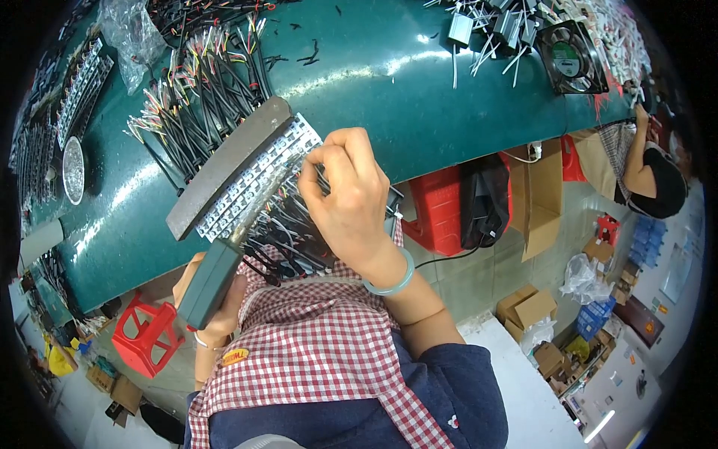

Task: The person solders multiple colored wires onto a component board using a handheld soldering iron.

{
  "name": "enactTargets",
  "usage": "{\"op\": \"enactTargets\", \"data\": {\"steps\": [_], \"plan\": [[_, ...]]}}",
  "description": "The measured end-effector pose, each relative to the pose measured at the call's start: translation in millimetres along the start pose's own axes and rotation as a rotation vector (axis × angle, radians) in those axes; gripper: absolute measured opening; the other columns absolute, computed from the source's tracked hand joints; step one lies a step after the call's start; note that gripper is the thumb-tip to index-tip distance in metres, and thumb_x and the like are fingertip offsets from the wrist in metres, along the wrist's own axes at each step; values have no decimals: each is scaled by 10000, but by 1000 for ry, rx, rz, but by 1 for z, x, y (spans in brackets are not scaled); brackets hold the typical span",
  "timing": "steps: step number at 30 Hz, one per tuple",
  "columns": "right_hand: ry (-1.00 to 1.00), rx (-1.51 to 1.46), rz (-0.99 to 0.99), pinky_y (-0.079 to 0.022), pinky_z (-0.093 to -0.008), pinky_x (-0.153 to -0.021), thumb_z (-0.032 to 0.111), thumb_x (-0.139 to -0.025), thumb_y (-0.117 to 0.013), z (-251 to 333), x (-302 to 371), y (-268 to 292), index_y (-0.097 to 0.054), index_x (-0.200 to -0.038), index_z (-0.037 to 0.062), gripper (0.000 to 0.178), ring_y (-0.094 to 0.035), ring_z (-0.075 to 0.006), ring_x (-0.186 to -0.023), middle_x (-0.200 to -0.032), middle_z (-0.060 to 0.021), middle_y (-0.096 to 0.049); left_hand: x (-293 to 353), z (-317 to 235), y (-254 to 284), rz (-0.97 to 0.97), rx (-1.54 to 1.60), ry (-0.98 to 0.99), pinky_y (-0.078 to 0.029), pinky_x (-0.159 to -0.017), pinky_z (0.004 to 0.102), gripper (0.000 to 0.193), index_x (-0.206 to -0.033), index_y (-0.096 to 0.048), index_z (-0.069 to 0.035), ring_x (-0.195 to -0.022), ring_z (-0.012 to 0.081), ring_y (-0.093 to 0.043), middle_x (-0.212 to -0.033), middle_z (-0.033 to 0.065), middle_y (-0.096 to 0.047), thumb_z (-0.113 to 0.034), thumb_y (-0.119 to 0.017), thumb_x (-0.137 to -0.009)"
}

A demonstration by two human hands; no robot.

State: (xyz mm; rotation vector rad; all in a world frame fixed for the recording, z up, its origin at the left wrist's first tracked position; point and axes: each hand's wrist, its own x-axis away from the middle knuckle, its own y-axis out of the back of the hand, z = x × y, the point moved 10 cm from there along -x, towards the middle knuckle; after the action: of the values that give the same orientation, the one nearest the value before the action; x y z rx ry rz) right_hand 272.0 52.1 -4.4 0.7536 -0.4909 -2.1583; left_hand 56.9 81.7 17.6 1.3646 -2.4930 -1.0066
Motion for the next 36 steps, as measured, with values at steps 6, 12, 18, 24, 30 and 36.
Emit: {"op": "enactTargets", "data": {"steps": [6, 12, 18, 24, 30, 36], "plan": [[-9, 6, -12, -476, -343, -537, -72, -687, -717, 0, -2, 2, -605, -783, 16, 172, -591, -237, -640, -899, -107, -556, 58, 43, 50, -369, -162, 290, -520, -669, 344, 360, -940, -670, 8, -764, 291, -656, -939, 156, -675, -142, -823, -651], [-13, -55, -5, -498, -378, -607, -54, -698, -705, -4, 3, 4, -592, -786, 25, 164, -614, -287, -712, -895, -112, -559, 71, 28, 178, -1018, -58, -81, -394, -624, 285, 215, -1064, -614, 119, -630, 148, -469, -790, 90, -579, -47, -570, -934], [73, 42, -15, -491, -384, -744, -24, -771, -683, -13, -21, 48, -644, -867, 25, 115, -604, -301, -872, -934, -120, -591, 86, 143, 203, -1091, 375, 492, -375, -577, 243, 182, -1049, -661, 101, -638, 117, -486, -849, 89, -623, 5, -632, -897], [361, 687, -66, -510, -374, -784, -42, -752, -634, -91, -77, 107, -683, -921, 72, 209, -620, -270, -943, -1047, -53, -657, 68, 100, 167, -925, 326, 239, -375, -551, 237, 217, -1097, -583, 92, -600, 104, -451, -1064, 160, -654, -2, -622, -905], [830, 735, 262, -476, -345, -796, 61, -783, -610, -83, -93, 70, -572, -917, 58, 139, -603, -231, -948, -989, -56, -619, 81, 104, 166, -919, 421, 223, -378, -543, 227, 255, -1140, -554, 86, -598, 103, -455, -1104, 186, -643, -1, -604, -905], [715, 573, 276, -473, -373, -775, -2, -805, -656, -67, -102, 48, -484, -952, 33, 229, -566, -282, -864, -916, -107, -550, 83, 84, 154, -946, 328, 208, -368, -496, 230, 322, -1196, -541, 86, -556, 110, -456, -1105, 215, -653, -6, -607, -894]]}}
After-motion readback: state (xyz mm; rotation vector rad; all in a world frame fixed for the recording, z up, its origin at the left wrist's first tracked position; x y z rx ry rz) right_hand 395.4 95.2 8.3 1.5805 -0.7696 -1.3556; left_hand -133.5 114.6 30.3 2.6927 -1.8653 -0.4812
